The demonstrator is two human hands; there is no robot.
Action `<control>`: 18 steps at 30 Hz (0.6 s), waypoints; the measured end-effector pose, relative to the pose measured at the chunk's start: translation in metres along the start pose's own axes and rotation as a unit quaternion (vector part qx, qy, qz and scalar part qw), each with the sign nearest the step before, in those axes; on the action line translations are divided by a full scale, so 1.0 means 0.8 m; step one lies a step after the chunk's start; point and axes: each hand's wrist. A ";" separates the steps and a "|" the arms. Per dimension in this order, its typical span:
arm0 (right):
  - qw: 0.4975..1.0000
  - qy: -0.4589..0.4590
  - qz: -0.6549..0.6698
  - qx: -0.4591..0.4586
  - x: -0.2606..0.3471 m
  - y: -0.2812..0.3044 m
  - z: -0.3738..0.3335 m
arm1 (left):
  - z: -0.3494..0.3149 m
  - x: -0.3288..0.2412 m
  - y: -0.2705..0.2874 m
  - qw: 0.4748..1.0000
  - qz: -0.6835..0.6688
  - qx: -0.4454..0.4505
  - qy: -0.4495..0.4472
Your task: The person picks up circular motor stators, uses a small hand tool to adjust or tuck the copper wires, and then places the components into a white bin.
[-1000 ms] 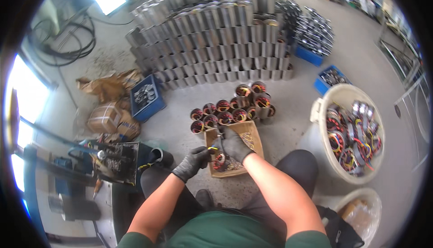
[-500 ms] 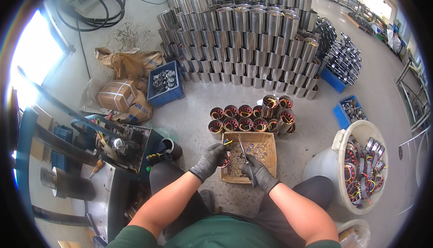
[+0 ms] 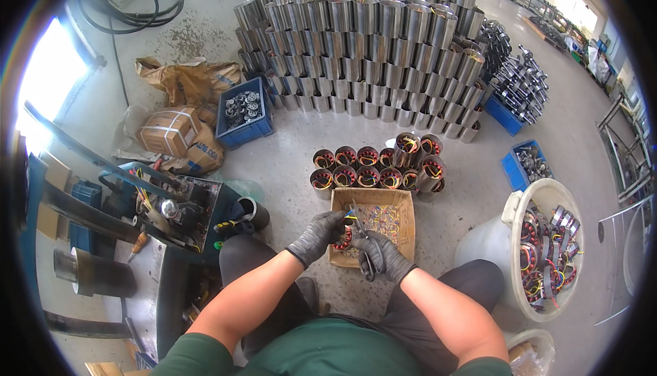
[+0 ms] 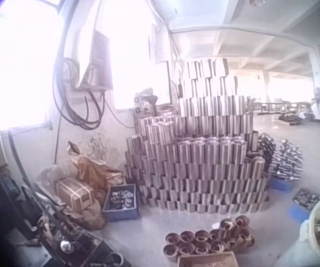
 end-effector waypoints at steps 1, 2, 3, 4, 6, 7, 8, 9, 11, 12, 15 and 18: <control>0.999 0.034 -0.030 0.009 -0.003 -0.008 -0.007 | 0.001 0.003 0.001 1.000 -0.001 0.000 0.000; 0.999 0.033 -0.030 0.009 -0.010 -0.009 -0.004 | 0.001 0.007 0.002 0.999 0.031 0.005 -0.020; 1.000 0.023 -0.015 0.000 -0.019 -0.005 0.000 | 0.001 0.008 0.000 0.997 0.064 0.013 -0.040; 1.000 0.013 0.000 -0.009 -0.025 -0.003 0.003 | 0.001 0.010 -0.004 0.997 0.064 0.014 -0.039; 0.999 0.016 0.024 -0.029 -0.035 -0.002 0.006 | 0.001 0.014 -0.010 0.988 0.144 -0.023 -0.056; 0.998 0.019 0.047 -0.049 -0.039 -0.002 0.007 | 0.005 0.016 -0.005 0.988 0.143 -0.024 -0.055; 0.998 0.018 0.047 -0.049 -0.042 0.003 0.013 | 0.013 0.019 0.004 0.995 0.086 -0.021 -0.047; 0.996 0.016 0.046 -0.071 -0.044 0.009 0.017 | 0.015 0.015 0.004 0.999 0.028 -0.018 -0.038; 0.995 0.013 0.045 -0.093 -0.048 0.016 0.020 | 0.015 0.011 0.002 0.999 0.000 -0.034 -0.017; 0.996 0.021 0.032 -0.075 -0.043 0.013 0.017 | 0.013 0.008 0.002 0.998 -0.027 -0.052 0.002; 0.996 0.041 0.031 -0.071 -0.043 0.016 0.037 | 0.010 0.008 0.004 0.998 0.039 -0.035 -0.022; 0.995 0.026 0.069 -0.071 -0.039 0.032 0.045 | 0.006 0.006 0.001 0.998 0.052 -0.023 -0.028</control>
Point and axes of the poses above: each hand's wrist, its own z-axis towards the middle knuckle, its own y-axis out of the back of the hand, x = y × z, and after that the axes turned 6 degrees about z, right-handed
